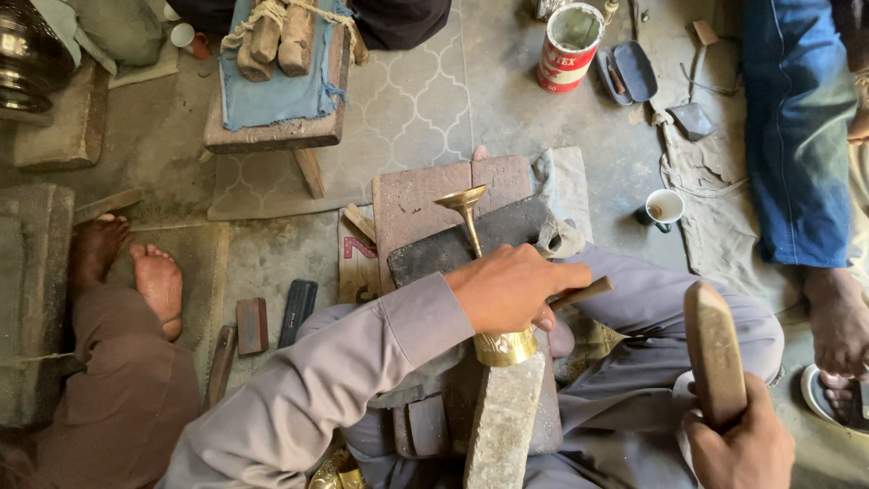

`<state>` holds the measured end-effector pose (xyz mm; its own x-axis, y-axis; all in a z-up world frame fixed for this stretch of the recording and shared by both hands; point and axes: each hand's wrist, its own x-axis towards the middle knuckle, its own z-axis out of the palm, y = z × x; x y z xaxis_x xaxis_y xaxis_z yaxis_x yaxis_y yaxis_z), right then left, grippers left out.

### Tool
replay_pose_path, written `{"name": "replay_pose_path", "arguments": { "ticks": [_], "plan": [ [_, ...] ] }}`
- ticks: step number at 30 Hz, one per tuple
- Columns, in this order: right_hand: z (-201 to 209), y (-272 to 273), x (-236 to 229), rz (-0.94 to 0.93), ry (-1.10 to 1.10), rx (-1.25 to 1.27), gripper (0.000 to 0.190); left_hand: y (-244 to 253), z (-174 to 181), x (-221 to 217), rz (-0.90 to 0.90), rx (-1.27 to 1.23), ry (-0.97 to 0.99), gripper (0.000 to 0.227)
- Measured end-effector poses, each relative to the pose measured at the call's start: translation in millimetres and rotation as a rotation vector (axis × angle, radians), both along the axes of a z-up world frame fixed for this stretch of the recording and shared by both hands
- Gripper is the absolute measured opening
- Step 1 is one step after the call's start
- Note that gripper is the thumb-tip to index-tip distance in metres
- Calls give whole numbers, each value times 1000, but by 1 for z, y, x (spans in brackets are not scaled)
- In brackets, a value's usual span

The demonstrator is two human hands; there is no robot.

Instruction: The person sits on the floor and uses a wooden mallet to repeatedly strike a small brass object held against a stone anvil. The person rotates the object occasionally to work different areas while continuing to hammer.

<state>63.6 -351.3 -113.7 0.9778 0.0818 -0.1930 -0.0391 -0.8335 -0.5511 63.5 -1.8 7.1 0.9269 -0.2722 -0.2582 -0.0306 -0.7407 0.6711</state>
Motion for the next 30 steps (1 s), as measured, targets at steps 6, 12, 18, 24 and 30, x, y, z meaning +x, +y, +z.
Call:
{"name": "replay_pose_path", "arguments": {
  "ticks": [6, 12, 18, 24, 30],
  "plan": [
    [-1, 4, 5, -81, 106, 448, 54, -2, 0, 0, -62, 44, -31, 49],
    [33, 37, 20, 204, -170, 25, 52, -5, 3, -3, -88, 77, -83, 36],
    [64, 63, 55, 329, -226, 41, 49, -6, -1, -20, 119, -63, -73, 31],
    [102, 87, 84, 522, -311, 43, 43, -8, -6, -41, 312, -177, -187, 32],
    [161, 120, 97, 628, -405, -144, 47, -13, -2, -62, 505, -229, -263, 41]
  ]
}}
